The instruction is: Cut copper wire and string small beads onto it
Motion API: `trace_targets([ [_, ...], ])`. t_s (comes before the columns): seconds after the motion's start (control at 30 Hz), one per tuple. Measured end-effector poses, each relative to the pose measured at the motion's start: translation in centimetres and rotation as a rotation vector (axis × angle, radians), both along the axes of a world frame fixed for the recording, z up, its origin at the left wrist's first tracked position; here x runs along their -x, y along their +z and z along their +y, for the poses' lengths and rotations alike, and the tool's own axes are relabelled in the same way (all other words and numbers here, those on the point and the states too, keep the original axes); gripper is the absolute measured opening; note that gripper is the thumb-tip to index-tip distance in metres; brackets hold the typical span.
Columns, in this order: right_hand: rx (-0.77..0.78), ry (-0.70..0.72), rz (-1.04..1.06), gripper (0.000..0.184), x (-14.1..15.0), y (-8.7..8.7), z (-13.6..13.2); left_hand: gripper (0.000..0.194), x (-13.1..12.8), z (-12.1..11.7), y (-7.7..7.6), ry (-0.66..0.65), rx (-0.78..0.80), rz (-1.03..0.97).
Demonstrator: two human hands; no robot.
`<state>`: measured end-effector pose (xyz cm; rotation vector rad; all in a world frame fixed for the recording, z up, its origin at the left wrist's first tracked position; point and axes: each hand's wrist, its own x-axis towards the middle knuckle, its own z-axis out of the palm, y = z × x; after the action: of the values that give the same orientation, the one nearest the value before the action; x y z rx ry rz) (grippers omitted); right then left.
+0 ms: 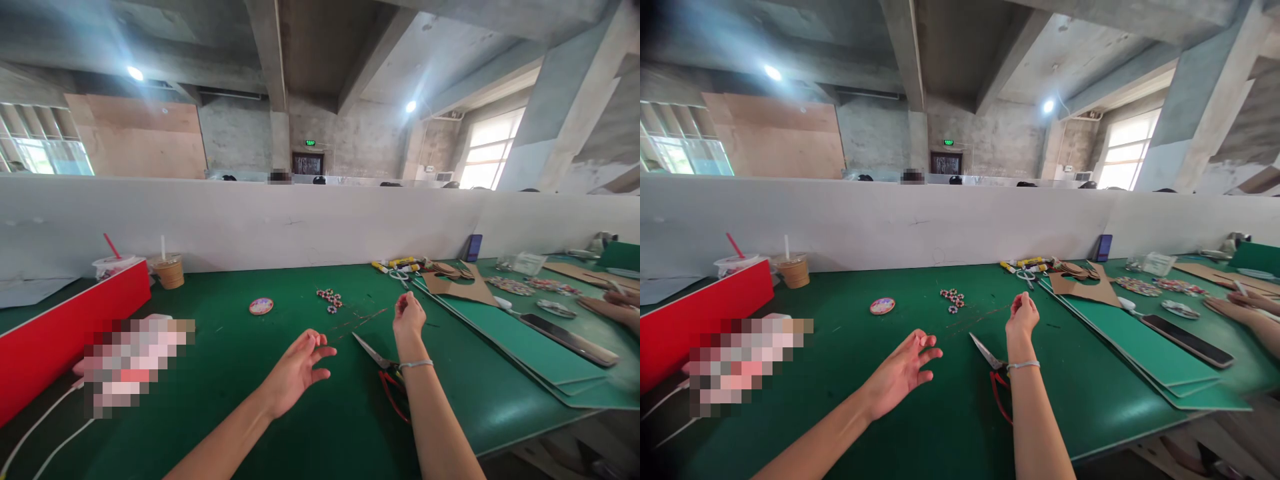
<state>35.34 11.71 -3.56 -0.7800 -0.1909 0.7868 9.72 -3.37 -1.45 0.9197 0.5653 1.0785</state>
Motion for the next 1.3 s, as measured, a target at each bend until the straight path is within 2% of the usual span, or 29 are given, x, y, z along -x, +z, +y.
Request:
trace_targets([
  [0.13, 0.017, 0.043, 0.016, 0.022, 0.0, -0.2, 0.2, 0.016, -0.3, -0.6, 0.3, -0.16, 0.006, -0.055],
  [0.27, 0.014, 0.056, 0.011, 0.022, -0.4, -0.4, 0.3, 0.014, -0.4, -1.0, 0.3, -0.328, 0.066, 0.09],
  [0.6, -0.032, 0.001, -0.021, 0.021, -0.4, -0.2, 0.2, 0.009, -0.4, -0.6, -0.5, -0.257, 0.12, 0.205],
  [0.8, -0.047, -0.004, -0.062, 0.024, -0.4, 0.1, 0.1, 0.011, -0.2, -0.4, -1.2, -0.22, 0.209, 0.314],
  [1.0, -0.05, -0.009, -0.093, 0.026, -0.3, 0.2, 0.0, 0.015, -0.3, -0.4, -1.2, -0.152, 0.207, 0.367],
  [1.2, -0.051, -0.018, -0.104, 0.026, -0.6, 0.2, 0.1, 0.016, -0.2, -0.5, -1.1, -0.19, 0.181, 0.365],
  [1.3, -0.056, -0.016, -0.101, 0.024, -0.7, 0.2, 0.1, 0.019, -0.3, -0.4, -1.2, -0.15, 0.193, 0.378],
])
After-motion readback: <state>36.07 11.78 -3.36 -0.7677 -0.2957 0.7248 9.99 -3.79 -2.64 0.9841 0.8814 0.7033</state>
